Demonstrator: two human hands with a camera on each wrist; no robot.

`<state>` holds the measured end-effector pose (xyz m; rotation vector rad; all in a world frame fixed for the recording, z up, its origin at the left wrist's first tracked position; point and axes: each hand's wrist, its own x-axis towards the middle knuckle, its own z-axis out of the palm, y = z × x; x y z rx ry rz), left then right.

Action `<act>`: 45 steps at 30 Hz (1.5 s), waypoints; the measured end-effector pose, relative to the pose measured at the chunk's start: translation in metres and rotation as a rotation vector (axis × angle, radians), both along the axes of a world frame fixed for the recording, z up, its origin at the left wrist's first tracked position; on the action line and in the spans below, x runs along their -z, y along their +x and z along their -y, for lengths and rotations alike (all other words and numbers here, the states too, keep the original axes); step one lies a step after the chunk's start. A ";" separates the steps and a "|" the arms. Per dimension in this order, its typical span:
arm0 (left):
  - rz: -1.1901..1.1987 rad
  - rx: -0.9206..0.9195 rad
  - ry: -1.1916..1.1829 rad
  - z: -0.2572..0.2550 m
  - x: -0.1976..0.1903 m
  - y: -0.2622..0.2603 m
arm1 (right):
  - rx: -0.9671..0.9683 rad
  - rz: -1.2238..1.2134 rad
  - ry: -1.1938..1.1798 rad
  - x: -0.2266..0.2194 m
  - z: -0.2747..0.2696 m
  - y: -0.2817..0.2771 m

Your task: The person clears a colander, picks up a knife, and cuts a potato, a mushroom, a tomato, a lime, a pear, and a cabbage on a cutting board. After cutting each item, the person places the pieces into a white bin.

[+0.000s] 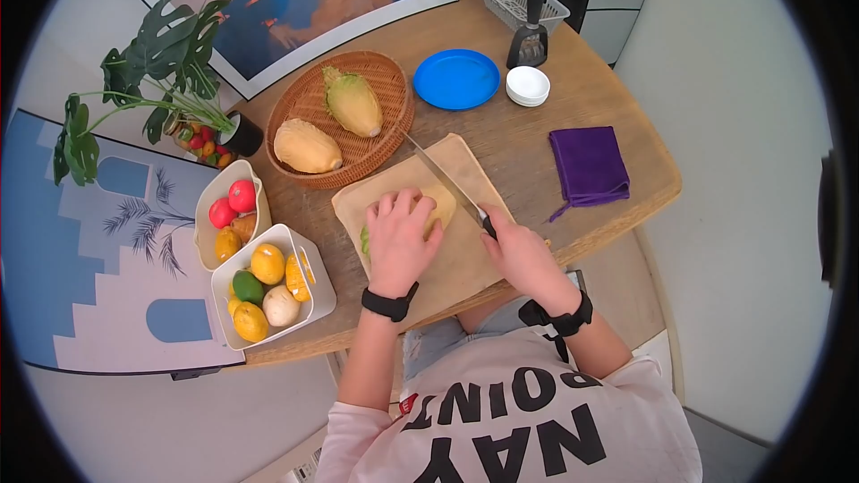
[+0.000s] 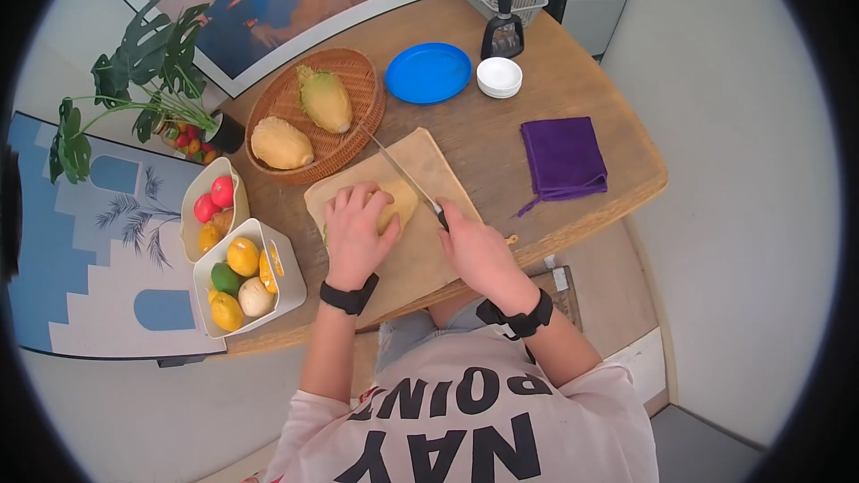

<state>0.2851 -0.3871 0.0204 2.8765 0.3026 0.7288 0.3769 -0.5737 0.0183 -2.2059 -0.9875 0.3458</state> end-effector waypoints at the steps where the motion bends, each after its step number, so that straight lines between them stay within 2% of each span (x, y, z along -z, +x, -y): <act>1: 0.018 -0.016 -0.029 -0.001 0.001 0.001 | 0.014 -0.004 0.031 -0.004 -0.001 -0.002; 7: 0.057 -0.082 -0.087 -0.004 0.003 0.003 | -0.006 0.018 0.015 0.012 -0.006 -0.005; 11: 0.073 -0.112 -0.063 0.001 0.004 0.003 | 0.020 -0.036 0.076 -0.010 -0.006 -0.006; 14: 0.083 -0.121 -0.071 0.002 0.005 0.005 | 0.034 0.039 0.125 0.009 -0.012 -0.007; 16: 0.085 -0.128 -0.072 0.002 0.005 0.005 | -0.010 0.037 0.062 0.017 -0.013 -0.007; 20: 0.102 -0.150 -0.069 0.002 0.006 0.004 | -0.007 0.034 0.032 0.000 -0.016 -0.014; 26: 0.103 -0.161 -0.093 0.001 0.006 0.005 | -0.057 0.102 0.078 0.010 -0.023 -0.015; 28: 0.123 -0.169 -0.100 -0.001 0.007 0.003 | -0.045 0.065 0.025 -0.002 -0.021 -0.016; 29: 0.130 -0.167 -0.110 -0.001 0.008 0.004 | -0.036 0.041 -0.006 -0.007 -0.019 -0.018; 32: 0.155 -0.155 -0.143 -0.003 0.010 0.004 | -0.052 0.122 0.095 -0.007 -0.021 -0.020; 35: 0.182 -0.142 -0.177 -0.003 0.009 0.003 | -0.091 0.082 -0.002 0.002 -0.021 -0.018; 38: 0.200 -0.152 -0.192 -0.004 0.010 0.001 | -0.070 0.044 -0.002 -0.013 -0.020 -0.026; 41: 0.221 -0.119 -0.238 -0.004 0.009 0.000 | -0.102 0.100 0.043 -0.007 -0.023 -0.027; 45: 0.306 -0.060 -0.325 -0.007 0.006 -0.008 | -0.103 0.040 -0.019 0.005 -0.025 -0.023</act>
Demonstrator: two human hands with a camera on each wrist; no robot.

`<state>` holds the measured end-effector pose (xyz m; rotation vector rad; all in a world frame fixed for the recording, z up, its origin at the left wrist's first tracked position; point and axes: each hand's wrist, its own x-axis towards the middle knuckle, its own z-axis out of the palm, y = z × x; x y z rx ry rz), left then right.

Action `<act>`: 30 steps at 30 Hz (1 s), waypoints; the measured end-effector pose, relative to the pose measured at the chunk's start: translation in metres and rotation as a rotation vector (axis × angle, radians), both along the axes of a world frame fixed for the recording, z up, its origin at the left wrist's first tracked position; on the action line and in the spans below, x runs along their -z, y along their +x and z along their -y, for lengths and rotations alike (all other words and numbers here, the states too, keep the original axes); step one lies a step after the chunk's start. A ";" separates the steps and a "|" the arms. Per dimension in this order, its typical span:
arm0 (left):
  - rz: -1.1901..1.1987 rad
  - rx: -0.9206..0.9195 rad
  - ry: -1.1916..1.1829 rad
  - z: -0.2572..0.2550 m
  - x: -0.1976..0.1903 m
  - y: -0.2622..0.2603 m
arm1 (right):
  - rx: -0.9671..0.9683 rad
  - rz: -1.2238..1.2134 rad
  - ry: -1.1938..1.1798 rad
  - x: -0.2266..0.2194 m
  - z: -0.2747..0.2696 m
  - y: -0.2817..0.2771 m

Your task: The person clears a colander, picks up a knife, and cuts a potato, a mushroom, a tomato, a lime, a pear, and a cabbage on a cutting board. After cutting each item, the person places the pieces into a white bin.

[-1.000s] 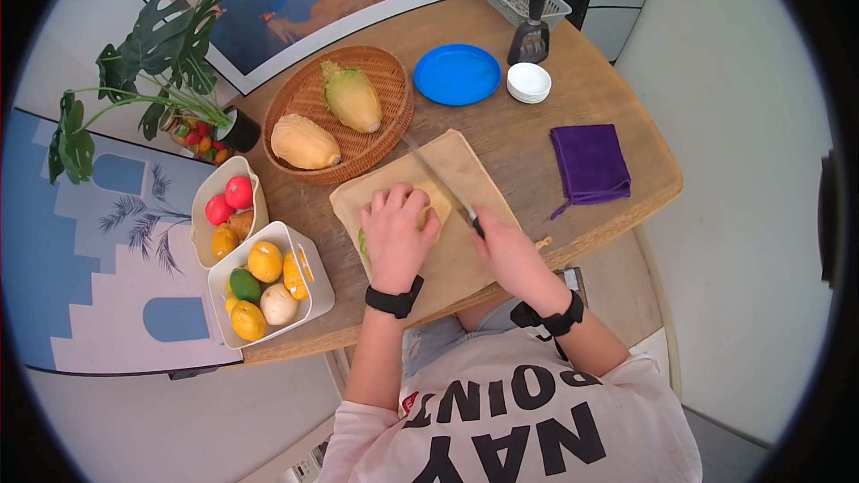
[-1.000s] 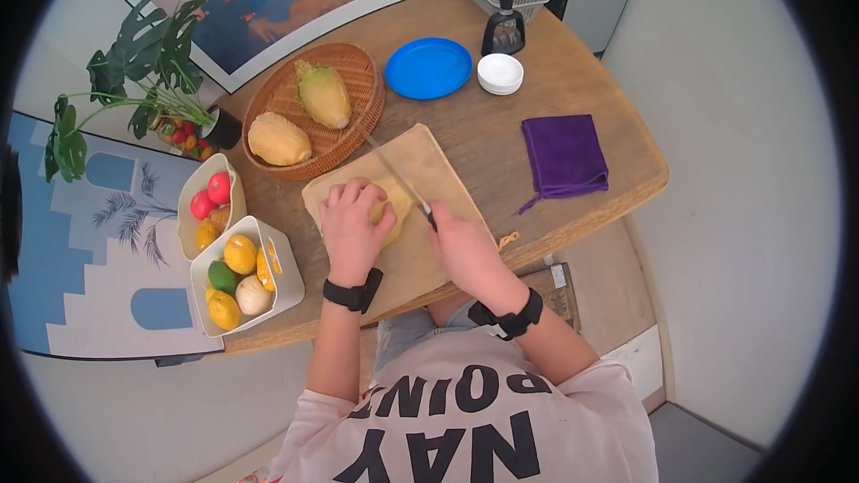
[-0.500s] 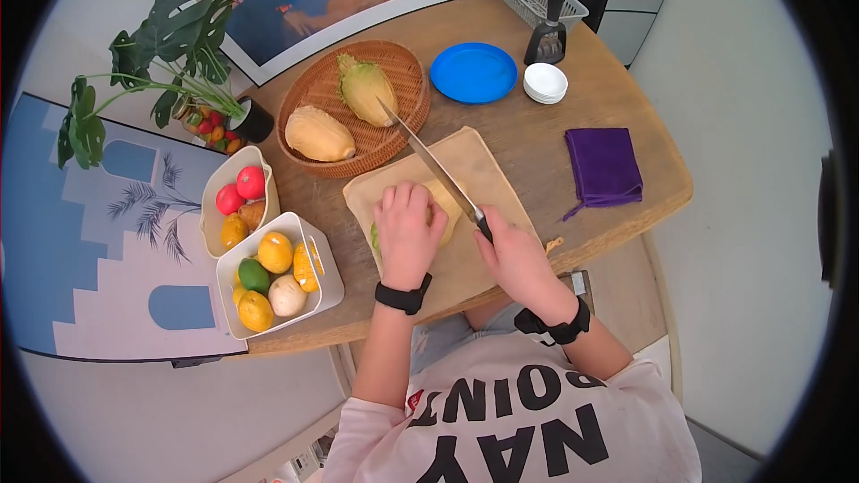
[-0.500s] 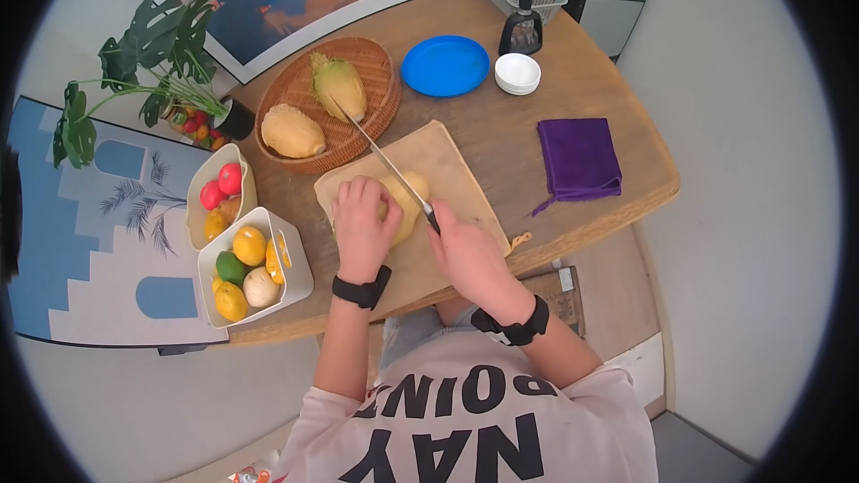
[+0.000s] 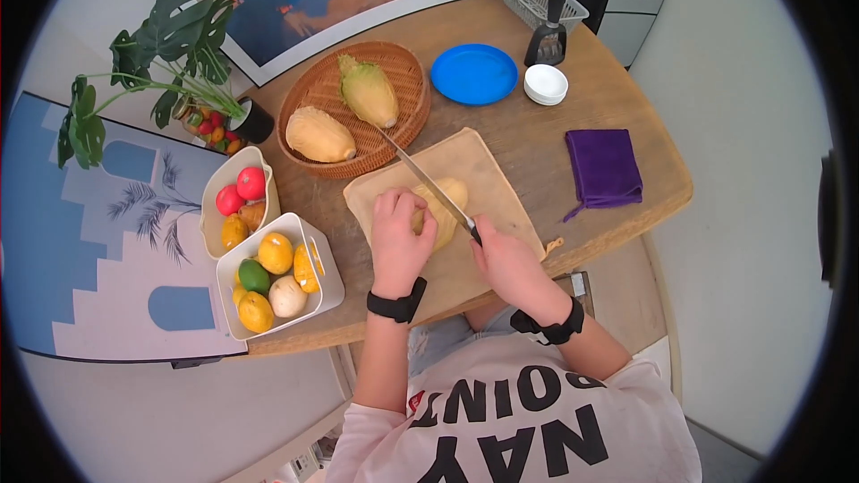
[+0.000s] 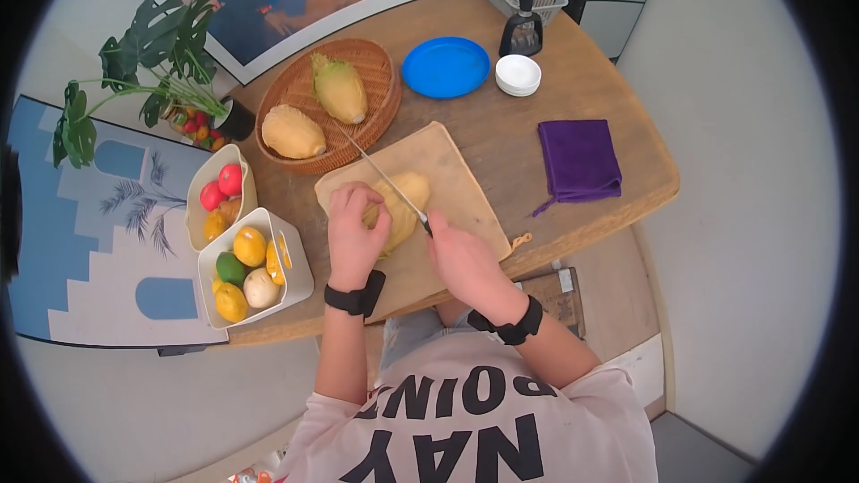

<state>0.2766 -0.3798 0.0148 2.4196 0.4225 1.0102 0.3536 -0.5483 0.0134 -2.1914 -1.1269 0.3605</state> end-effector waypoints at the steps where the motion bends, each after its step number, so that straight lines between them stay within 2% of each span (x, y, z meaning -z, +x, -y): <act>1: -0.021 -0.030 0.008 0.002 0.001 -0.003 | -0.001 -0.012 -0.015 -0.003 0.001 -0.001; 5: -0.045 -0.083 0.050 0.002 0.003 -0.003 | 0.018 0.001 -0.011 -0.017 0.002 -0.003; 8: -0.058 -0.087 0.042 -0.001 0.006 -0.002 | 0.048 0.012 0.081 -0.020 0.001 -0.007; 11: -0.043 -0.094 0.048 -0.003 0.010 -0.003 | -0.017 -0.008 -0.012 -0.007 -0.003 -0.004; 14: -0.022 -0.093 0.074 -0.006 0.011 -0.002 | -0.009 -0.022 0.027 -0.020 -0.002 -0.009; 17: -0.014 -0.096 0.055 -0.005 0.013 -0.004 | -0.012 0.018 0.107 -0.015 -0.007 -0.014; 21: -0.009 -0.124 0.086 -0.001 0.002 -0.009 | -0.023 0.037 0.074 0.003 -0.010 -0.007; 24: -0.074 -0.206 0.221 0.007 -0.005 -0.016 | -0.022 0.023 0.050 -0.002 -0.007 -0.008; 28: -0.035 -0.239 0.185 0.011 0.005 -0.017 | -0.017 0.023 0.085 -0.025 -0.005 -0.011; 30: -0.025 -0.239 0.181 0.011 0.006 -0.017 | -0.033 0.029 0.057 -0.024 -0.005 -0.012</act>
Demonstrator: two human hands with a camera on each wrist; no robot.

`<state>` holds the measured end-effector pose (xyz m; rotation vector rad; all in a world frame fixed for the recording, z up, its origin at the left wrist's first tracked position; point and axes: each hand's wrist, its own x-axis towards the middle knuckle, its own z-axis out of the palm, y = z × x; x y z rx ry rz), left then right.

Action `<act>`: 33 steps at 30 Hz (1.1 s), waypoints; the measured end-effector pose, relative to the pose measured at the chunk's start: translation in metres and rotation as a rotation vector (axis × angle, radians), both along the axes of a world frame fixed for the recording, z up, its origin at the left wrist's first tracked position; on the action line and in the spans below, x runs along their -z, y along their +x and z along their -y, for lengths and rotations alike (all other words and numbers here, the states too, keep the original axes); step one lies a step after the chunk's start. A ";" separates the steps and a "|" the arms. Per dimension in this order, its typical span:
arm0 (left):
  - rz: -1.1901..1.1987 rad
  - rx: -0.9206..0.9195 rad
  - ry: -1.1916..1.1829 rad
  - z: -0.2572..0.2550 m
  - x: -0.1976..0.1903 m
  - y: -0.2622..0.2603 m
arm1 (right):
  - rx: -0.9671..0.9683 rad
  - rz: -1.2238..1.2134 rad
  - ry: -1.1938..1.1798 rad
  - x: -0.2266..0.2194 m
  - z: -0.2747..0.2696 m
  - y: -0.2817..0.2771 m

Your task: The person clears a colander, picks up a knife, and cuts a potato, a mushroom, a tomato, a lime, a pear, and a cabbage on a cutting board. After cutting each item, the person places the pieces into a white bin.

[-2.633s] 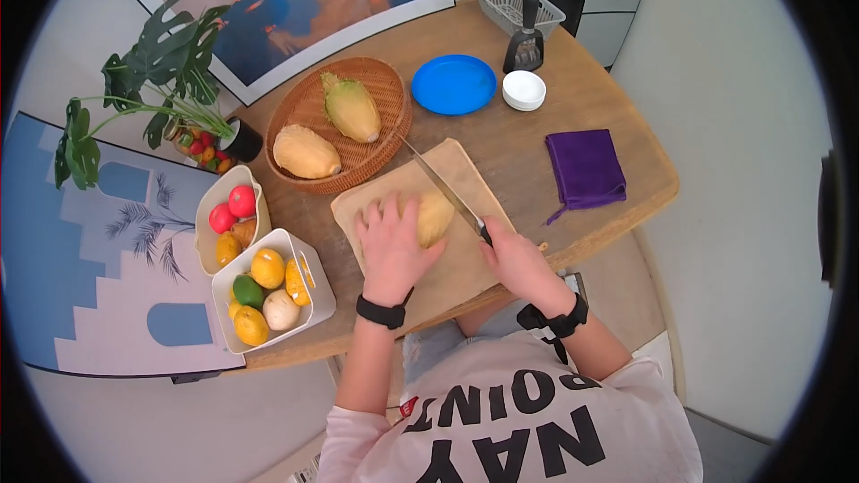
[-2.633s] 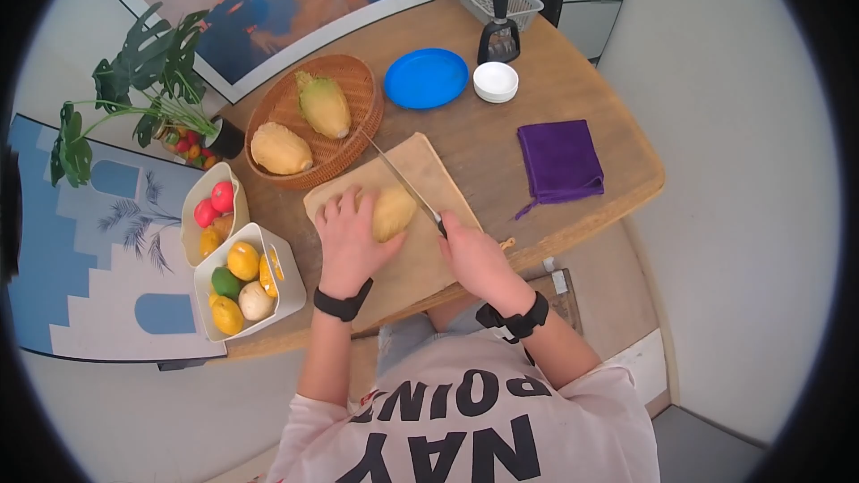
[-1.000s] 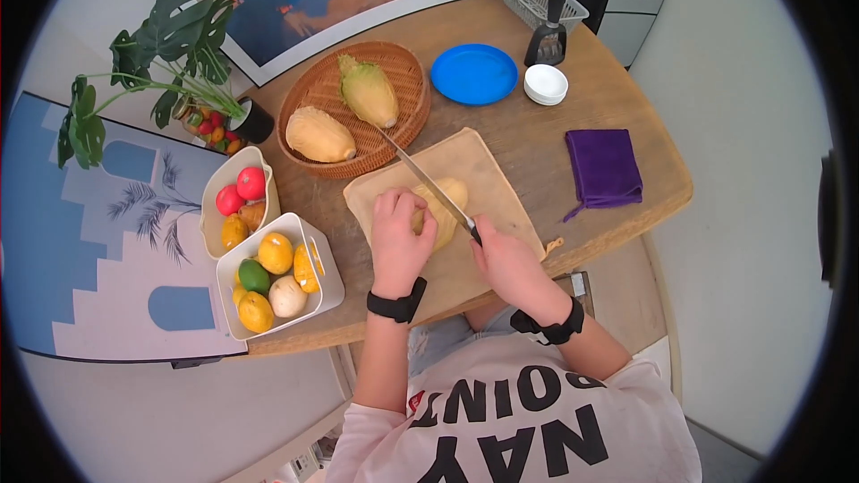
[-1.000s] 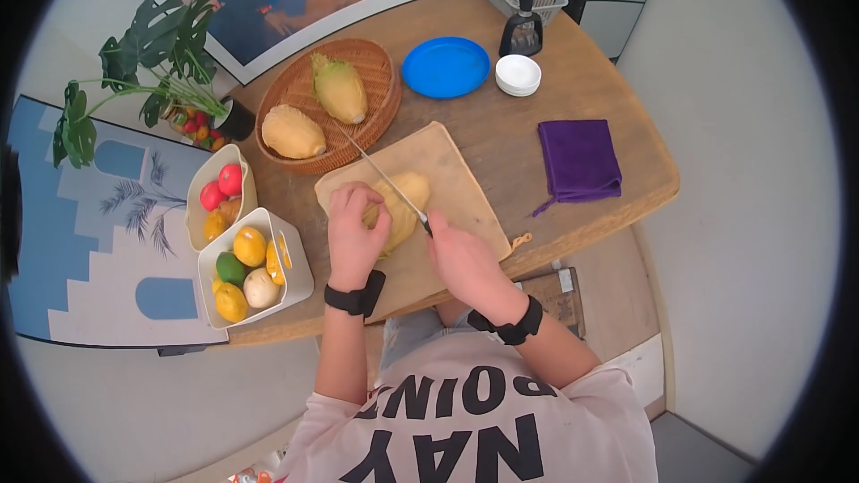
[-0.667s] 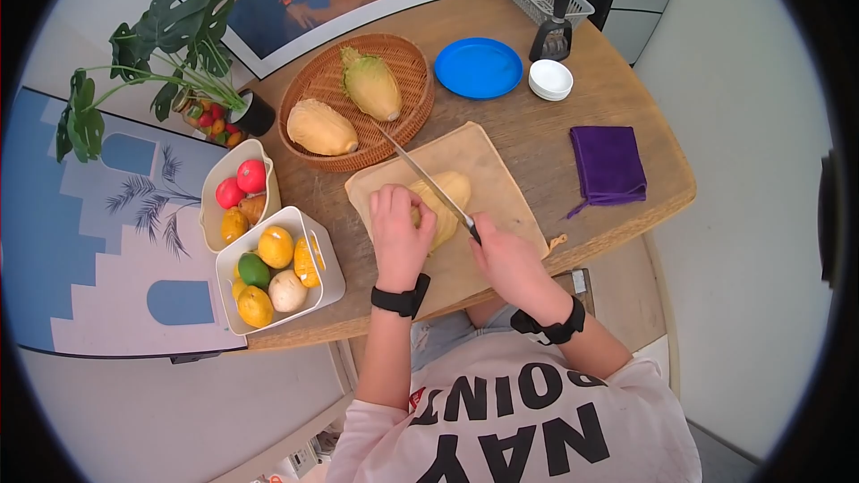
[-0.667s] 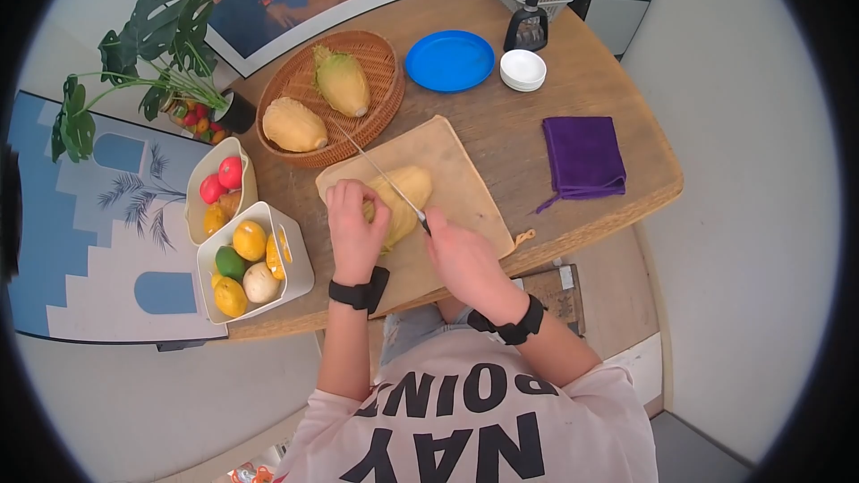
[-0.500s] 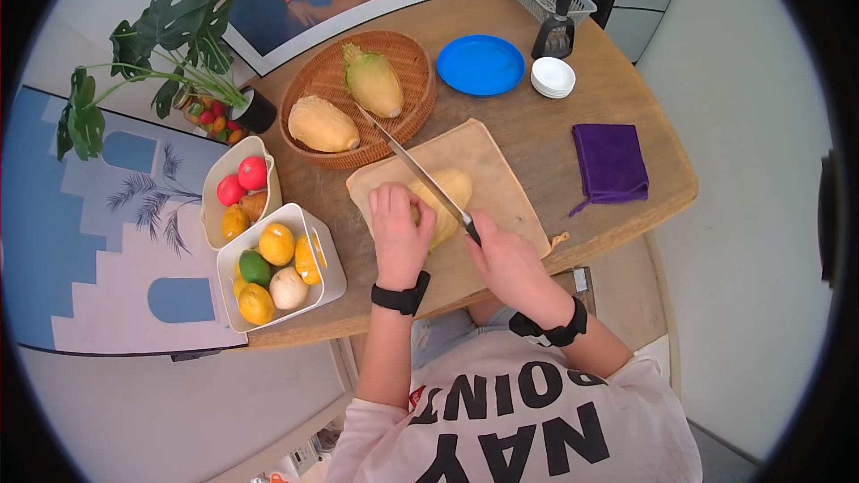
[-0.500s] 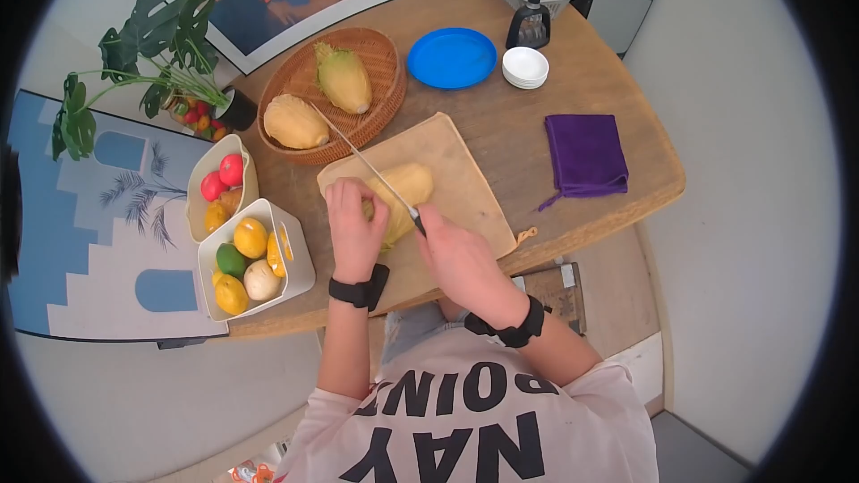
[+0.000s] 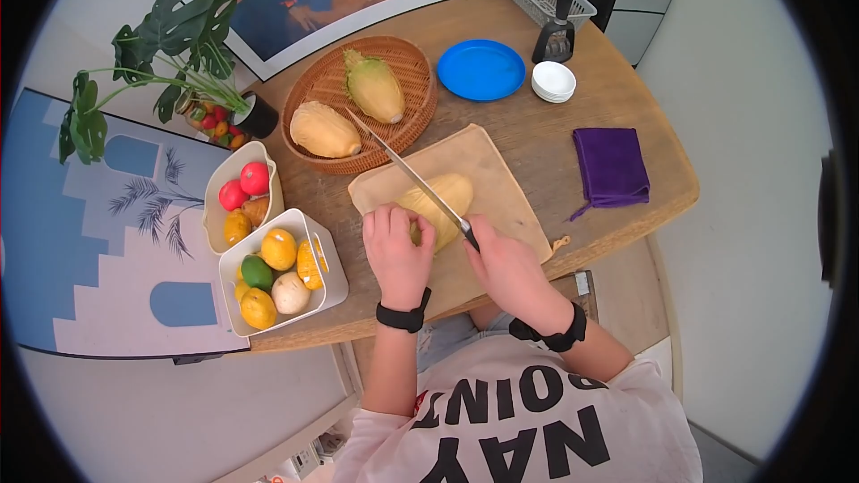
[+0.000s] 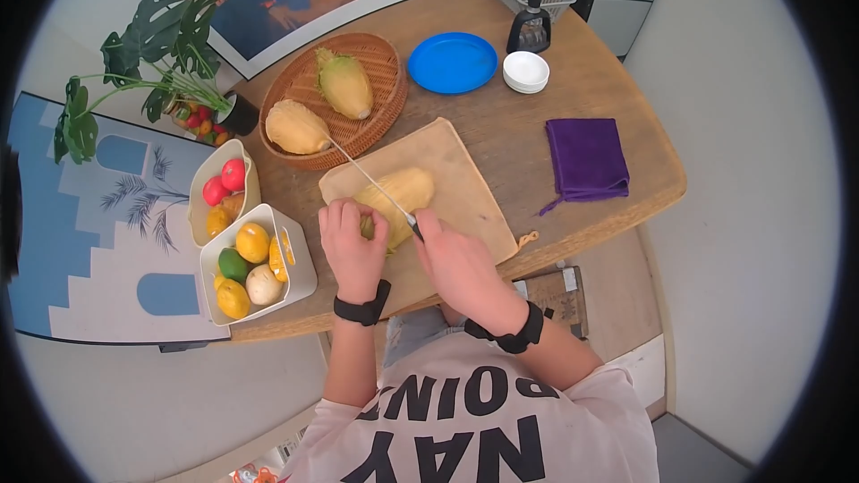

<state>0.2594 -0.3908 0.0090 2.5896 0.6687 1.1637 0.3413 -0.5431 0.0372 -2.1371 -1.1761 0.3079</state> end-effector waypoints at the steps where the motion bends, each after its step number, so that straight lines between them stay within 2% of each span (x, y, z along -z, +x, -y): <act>1: -0.001 -0.008 0.007 0.001 0.000 0.000 | -0.018 0.016 -0.034 0.008 -0.001 0.001; 8: 0.025 -0.051 0.034 0.007 0.001 -0.003 | -0.027 -0.014 0.028 -0.011 0.000 -0.004; 11: 0.006 -0.073 0.023 0.010 0.000 -0.005 | -0.072 0.019 -0.109 0.006 -0.003 -0.003; 17: -0.029 -0.109 -0.009 0.013 -0.003 -0.011 | -0.062 0.019 0.037 -0.008 -0.001 -0.011; 20: -0.048 -0.104 -0.022 0.015 -0.006 -0.013 | -0.089 0.039 -0.028 0.005 -0.002 -0.009; 23: -0.045 -0.100 -0.010 0.014 -0.009 -0.013 | -0.098 0.038 -0.033 -0.002 0.001 -0.011; 26: -0.046 -0.098 -0.020 0.015 -0.009 -0.016 | -0.091 0.048 0.052 0.000 -0.001 -0.015; 29: -0.056 -0.106 -0.028 0.015 -0.012 -0.017 | -0.102 0.057 0.006 0.008 -0.002 -0.013; 33: -0.024 -0.123 -0.037 0.012 -0.012 -0.020 | -0.108 0.051 0.067 0.001 -0.001 -0.016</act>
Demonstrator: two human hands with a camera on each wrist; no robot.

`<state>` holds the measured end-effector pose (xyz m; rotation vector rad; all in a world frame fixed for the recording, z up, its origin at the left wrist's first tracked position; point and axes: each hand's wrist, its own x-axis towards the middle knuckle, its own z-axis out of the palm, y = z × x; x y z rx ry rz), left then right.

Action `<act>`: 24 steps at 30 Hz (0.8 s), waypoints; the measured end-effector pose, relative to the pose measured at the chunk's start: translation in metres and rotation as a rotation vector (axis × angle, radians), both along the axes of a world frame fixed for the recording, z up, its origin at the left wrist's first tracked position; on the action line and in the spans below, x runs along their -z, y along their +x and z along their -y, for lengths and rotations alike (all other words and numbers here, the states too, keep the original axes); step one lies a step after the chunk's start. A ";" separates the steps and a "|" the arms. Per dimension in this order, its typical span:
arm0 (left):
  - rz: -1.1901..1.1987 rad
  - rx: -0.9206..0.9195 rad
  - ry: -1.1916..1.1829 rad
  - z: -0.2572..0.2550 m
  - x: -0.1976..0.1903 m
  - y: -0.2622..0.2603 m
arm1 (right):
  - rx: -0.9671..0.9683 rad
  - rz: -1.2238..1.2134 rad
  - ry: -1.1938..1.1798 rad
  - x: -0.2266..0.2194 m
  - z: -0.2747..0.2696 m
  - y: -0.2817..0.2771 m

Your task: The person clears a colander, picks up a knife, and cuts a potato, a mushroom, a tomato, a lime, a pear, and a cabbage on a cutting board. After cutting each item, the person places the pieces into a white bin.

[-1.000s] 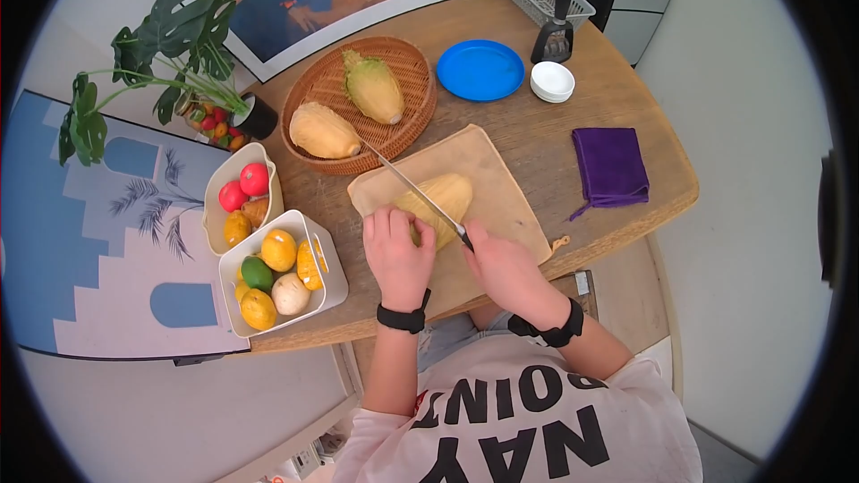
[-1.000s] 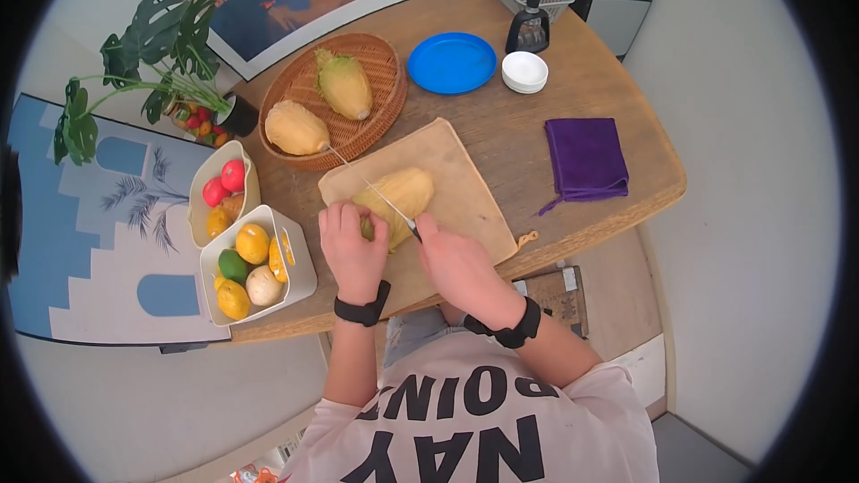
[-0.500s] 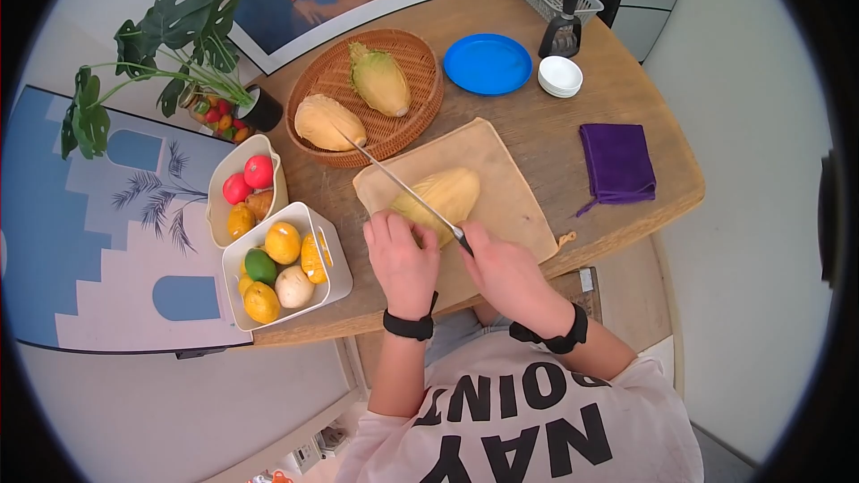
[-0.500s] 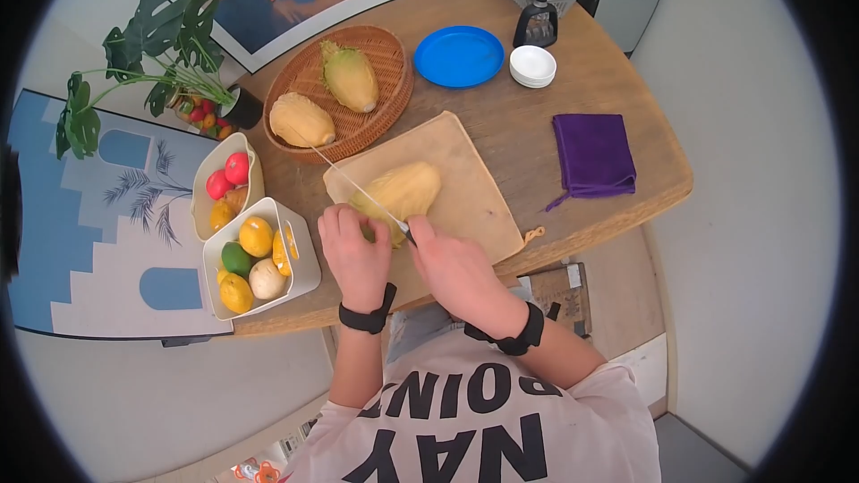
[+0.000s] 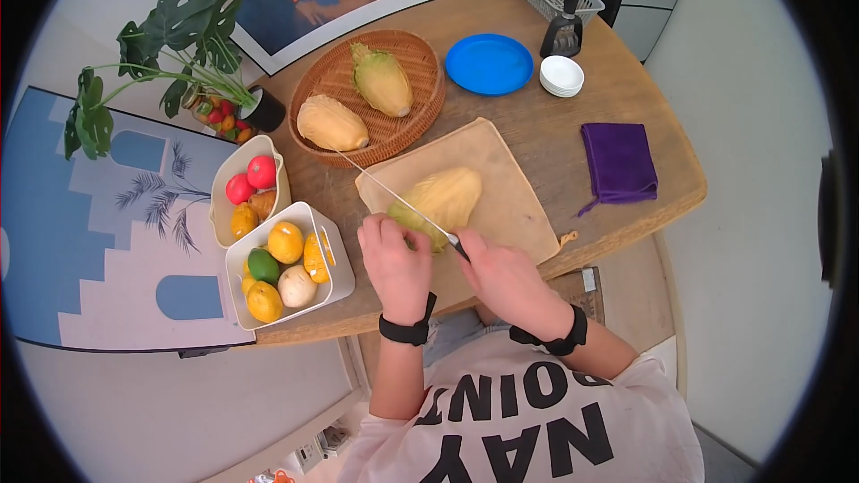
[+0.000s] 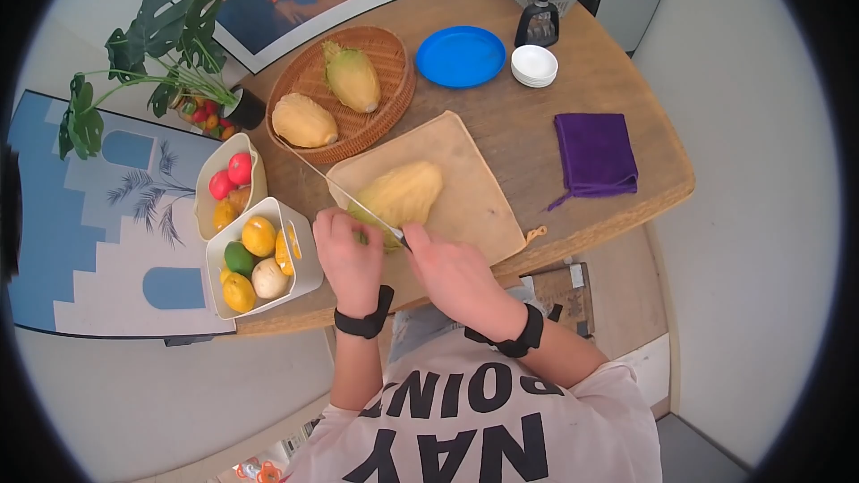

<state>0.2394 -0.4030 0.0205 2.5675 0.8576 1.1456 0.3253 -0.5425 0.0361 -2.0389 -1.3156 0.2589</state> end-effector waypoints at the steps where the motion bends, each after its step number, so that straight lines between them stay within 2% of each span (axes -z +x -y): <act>1: -0.004 -0.010 -0.010 0.000 0.000 -0.001 | 0.001 0.002 0.006 0.002 -0.001 0.000; 8: 0.033 -0.038 -0.119 -0.004 0.002 -0.008 | -0.034 -0.017 -0.007 -0.003 0.000 -0.003; 11: 0.027 -0.050 -0.122 -0.002 0.000 -0.007 | -0.030 -0.001 -0.103 0.008 -0.003 -0.002; 17: 0.057 -0.030 -0.157 -0.005 0.009 -0.011 | -0.026 -0.044 -0.034 0.000 0.001 -0.004; 20: 0.034 -0.031 -0.168 -0.006 0.010 -0.014 | -0.053 -0.087 -0.121 0.005 0.001 0.002; 24: -0.114 -0.023 -0.079 -0.001 -0.012 -0.007 | 0.098 -0.111 0.012 0.000 0.011 0.013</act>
